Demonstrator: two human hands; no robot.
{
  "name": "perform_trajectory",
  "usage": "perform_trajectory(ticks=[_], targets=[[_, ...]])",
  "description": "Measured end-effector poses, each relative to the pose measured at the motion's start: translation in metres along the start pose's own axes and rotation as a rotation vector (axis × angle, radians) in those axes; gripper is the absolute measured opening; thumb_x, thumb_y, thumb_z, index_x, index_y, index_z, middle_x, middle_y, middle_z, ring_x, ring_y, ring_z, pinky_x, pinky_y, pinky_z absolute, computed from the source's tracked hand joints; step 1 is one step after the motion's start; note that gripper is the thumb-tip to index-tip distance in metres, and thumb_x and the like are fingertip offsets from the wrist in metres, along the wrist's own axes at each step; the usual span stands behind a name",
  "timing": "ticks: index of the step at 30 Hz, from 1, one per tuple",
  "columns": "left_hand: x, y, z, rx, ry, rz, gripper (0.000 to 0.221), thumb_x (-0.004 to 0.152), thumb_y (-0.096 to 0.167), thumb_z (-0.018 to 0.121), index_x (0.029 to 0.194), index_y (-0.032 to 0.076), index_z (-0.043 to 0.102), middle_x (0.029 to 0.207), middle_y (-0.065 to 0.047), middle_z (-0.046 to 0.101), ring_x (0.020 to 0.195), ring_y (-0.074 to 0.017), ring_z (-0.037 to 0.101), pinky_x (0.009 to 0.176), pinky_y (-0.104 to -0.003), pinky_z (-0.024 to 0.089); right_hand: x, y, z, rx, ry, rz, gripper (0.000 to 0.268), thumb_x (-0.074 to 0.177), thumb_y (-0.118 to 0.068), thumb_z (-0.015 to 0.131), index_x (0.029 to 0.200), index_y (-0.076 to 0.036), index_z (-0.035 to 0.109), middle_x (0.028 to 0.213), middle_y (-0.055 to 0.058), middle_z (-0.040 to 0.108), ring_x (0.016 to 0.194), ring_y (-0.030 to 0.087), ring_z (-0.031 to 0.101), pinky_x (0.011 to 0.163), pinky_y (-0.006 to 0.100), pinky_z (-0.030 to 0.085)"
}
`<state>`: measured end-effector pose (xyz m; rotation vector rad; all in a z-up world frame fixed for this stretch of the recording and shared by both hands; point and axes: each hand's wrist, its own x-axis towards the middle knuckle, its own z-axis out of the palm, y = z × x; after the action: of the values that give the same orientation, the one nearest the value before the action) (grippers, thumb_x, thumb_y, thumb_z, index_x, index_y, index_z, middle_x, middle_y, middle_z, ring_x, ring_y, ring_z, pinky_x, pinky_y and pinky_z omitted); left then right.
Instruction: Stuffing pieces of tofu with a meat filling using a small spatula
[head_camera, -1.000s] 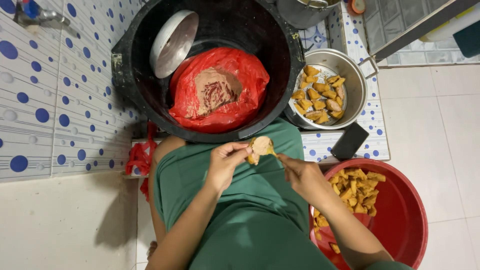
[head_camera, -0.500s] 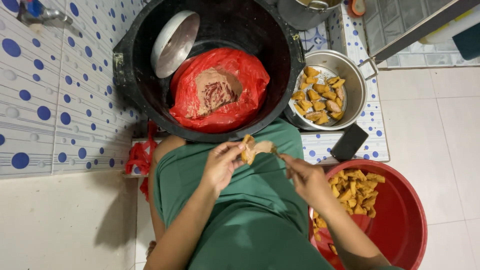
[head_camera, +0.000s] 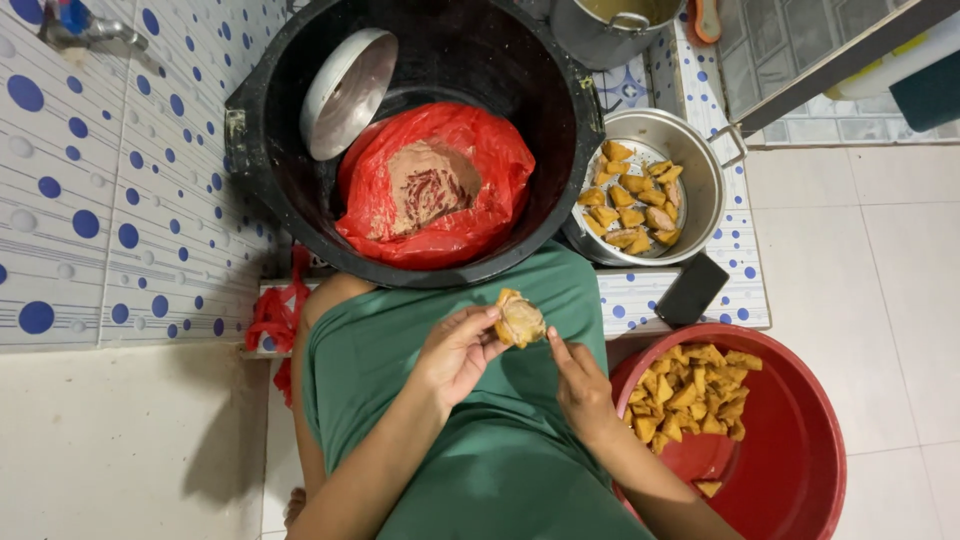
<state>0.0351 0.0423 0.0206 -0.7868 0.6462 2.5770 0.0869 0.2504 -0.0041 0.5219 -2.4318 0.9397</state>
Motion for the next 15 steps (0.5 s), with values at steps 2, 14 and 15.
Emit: perform_trajectory(ticks=[2, 14, 15], targets=[[-0.001, -0.002, -0.001, -0.025, -0.007, -0.023, 0.003, 0.090, 0.001, 0.075, 0.092, -0.002, 0.073, 0.089, -0.021, 0.075, 0.080, -0.0301, 0.078, 0.078, -0.044, 0.067, -0.004, 0.002, -0.002, -0.041, -0.011, -0.014, 0.039, 0.100, 0.003, 0.050, 0.133, -0.005, 0.070, 0.088, 0.006, 0.071, 0.073, 0.020, 0.070, 0.063, 0.033, 0.057], [0.020, 0.012, -0.009, -0.166, -0.044, 0.043, 0.006, 0.097, 0.006, 0.069, 0.096, 0.002, 0.074, 0.089, -0.016, 0.075, 0.082, -0.0277, 0.078, 0.078, -0.040, 0.068, 0.020, 0.016, -0.049, 0.039, -0.048, 0.081, 0.047, 0.096, 0.009, 0.053, 0.137, -0.006, 0.068, 0.080, 0.012, 0.069, 0.066, 0.030, 0.068, 0.065, 0.039, 0.056], [0.020, 0.013, -0.010, -0.129, -0.055, 0.040, 0.006, 0.097, 0.007, 0.070, 0.097, 0.002, 0.074, 0.090, -0.017, 0.076, 0.082, -0.0284, 0.078, 0.079, -0.042, 0.068, 0.031, 0.011, -0.057, 0.187, -0.056, 0.178, 0.042, 0.097, 0.007, 0.053, 0.133, -0.006, 0.069, 0.077, 0.010, 0.072, 0.057, 0.023, 0.065, 0.059, 0.035, 0.055]])
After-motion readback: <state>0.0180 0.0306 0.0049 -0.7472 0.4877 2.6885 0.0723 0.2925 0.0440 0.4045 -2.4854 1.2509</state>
